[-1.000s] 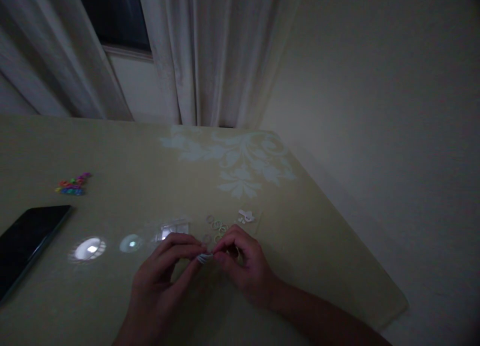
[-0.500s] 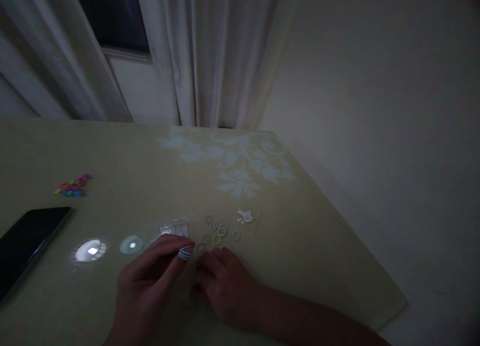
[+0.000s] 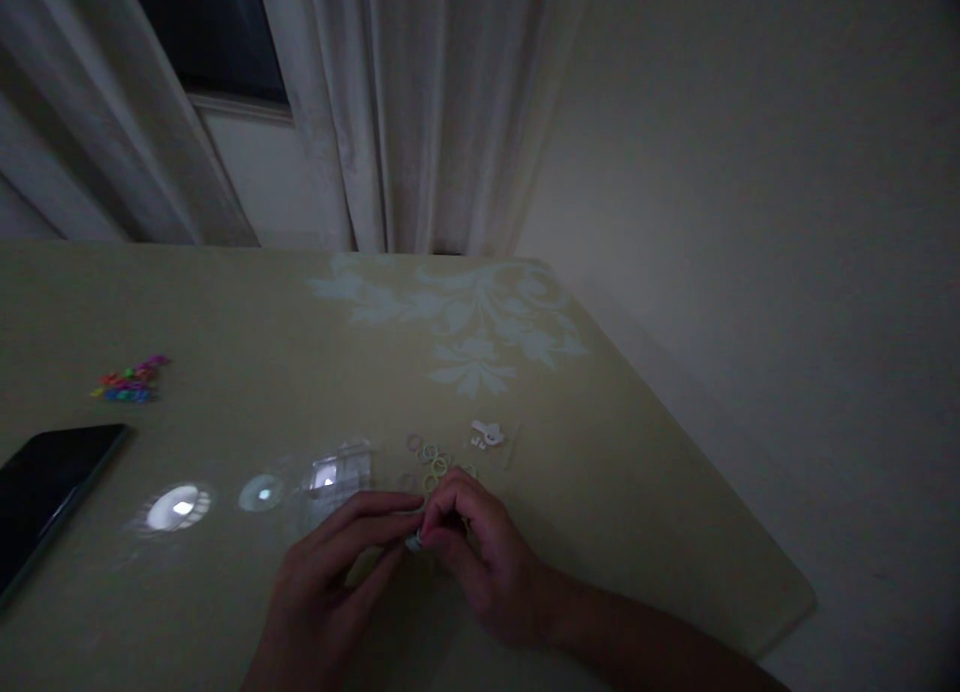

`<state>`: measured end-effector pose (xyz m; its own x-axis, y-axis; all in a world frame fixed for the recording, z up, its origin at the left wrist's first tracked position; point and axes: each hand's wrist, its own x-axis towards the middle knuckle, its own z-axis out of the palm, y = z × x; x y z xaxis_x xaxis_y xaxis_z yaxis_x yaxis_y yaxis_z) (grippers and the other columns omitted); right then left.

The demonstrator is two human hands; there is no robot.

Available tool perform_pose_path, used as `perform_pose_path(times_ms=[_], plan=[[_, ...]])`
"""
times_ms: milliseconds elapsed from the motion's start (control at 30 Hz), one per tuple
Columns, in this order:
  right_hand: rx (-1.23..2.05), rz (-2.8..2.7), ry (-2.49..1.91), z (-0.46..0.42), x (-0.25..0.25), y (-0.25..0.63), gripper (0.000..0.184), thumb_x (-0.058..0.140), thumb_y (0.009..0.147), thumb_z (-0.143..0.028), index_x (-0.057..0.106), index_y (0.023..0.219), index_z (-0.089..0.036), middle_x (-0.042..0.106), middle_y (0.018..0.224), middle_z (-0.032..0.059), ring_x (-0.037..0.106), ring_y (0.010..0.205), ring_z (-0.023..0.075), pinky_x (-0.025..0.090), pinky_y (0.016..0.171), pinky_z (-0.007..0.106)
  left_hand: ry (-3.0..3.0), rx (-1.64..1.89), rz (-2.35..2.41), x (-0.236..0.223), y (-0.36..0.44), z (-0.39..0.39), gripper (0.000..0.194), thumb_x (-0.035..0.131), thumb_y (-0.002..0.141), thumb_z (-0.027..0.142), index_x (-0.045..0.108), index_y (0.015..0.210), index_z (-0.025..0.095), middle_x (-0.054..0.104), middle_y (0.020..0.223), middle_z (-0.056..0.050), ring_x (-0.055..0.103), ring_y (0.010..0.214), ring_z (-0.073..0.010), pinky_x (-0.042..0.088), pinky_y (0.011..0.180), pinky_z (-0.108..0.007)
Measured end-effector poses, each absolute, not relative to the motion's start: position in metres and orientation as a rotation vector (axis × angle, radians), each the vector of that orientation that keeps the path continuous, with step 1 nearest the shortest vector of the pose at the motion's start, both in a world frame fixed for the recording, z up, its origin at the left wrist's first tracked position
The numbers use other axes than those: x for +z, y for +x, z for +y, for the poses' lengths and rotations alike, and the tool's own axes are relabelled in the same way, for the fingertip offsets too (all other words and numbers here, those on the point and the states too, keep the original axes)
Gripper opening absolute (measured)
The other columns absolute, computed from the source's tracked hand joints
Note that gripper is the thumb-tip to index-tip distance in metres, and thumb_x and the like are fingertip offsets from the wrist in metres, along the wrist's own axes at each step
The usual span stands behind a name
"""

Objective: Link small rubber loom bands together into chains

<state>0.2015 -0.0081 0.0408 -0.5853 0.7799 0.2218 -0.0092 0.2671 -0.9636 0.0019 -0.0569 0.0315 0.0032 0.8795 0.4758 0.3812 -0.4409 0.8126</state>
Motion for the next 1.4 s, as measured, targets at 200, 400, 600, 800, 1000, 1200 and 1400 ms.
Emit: perform_pose_path(times_ms=[200,400,600,800,1000,1200,1400], plan=[[1.356,-1.793,-0.751,-0.004,0.041,0.203,0.016,0.062,0.105,-0.036,0.067,0.098,-0.022,0.058,0.092,0.0007,0.055,0.084,0.0155,0.044,0.075,0.028,1.815,1.439,1.31,0.037,0.0,-0.06,0.024,0.07,0.094,0.019,0.081,0.108,0.036,0.084,0.104,0.002,0.081,0.094,-0.0152,0.065,0.082,-0.019],[0.961,-1.949,-0.981,0.032,0.035,0.22,0.011,0.071,0.101,-0.031,0.072,0.097,-0.022,0.063,0.093,0.0016,0.06,0.087,0.0171,0.047,0.082,0.03,1.613,1.459,1.499,0.037,-0.004,-0.065,0.018,0.072,0.094,0.026,0.081,0.106,0.035,0.084,0.102,0.002,0.08,0.089,-0.0161,0.066,0.08,-0.022],[0.655,-2.294,-0.996,0.039,0.016,0.223,0.015,0.072,0.101,-0.029,0.076,0.113,-0.022,0.064,0.108,0.0065,0.061,0.101,0.0214,0.05,0.095,0.038,1.49,1.457,1.493,0.036,-0.001,-0.063,0.01,0.076,0.09,0.032,0.083,0.096,0.03,0.084,0.095,-0.001,0.08,0.086,-0.0187,0.066,0.077,-0.024],[0.527,-2.378,-0.988,0.039,0.013,0.216,0.014,0.071,0.101,-0.025,0.077,0.112,-0.02,0.064,0.107,0.0076,0.061,0.099,0.0216,0.052,0.091,0.037,1.508,1.464,1.534,0.036,-0.002,-0.064,0.01,0.078,0.089,0.033,0.085,0.096,0.033,0.085,0.094,0.001,0.081,0.084,-0.0188,0.066,0.076,-0.024],[0.406,-2.415,-1.087,0.042,0.014,0.204,0.023,0.073,0.099,-0.026,0.076,0.122,-0.021,0.065,0.111,0.0095,0.06,0.102,0.0256,0.049,0.095,0.043,1.655,1.476,1.469,0.043,-0.003,-0.059,0.021,0.073,0.089,0.022,0.085,0.1,0.036,0.086,0.096,0.003,0.083,0.084,-0.0176,0.067,0.076,-0.022],[0.403,-2.427,-1.079,0.041,0.011,0.201,0.003,0.074,0.098,-0.021,0.075,0.099,-0.018,0.066,0.103,0.0077,0.059,0.098,0.0236,0.047,0.094,0.04,1.665,1.505,1.445,0.046,0.0,-0.057,0.026,0.073,0.088,0.018,0.084,0.1,0.038,0.086,0.094,0.006,0.082,0.082,-0.015,0.065,0.074,-0.019],[0.663,-2.165,-1.015,0.038,0.018,0.204,0.003,0.068,0.098,-0.019,0.071,0.099,-0.019,0.062,0.102,0.0064,0.059,0.1,0.0219,0.048,0.092,0.037,1.7,1.485,1.454,0.042,-0.002,-0.056,0.021,0.073,0.088,0.019,0.085,0.099,0.033,0.085,0.095,0.0,0.081,0.085,-0.0183,0.066,0.074,-0.022]])
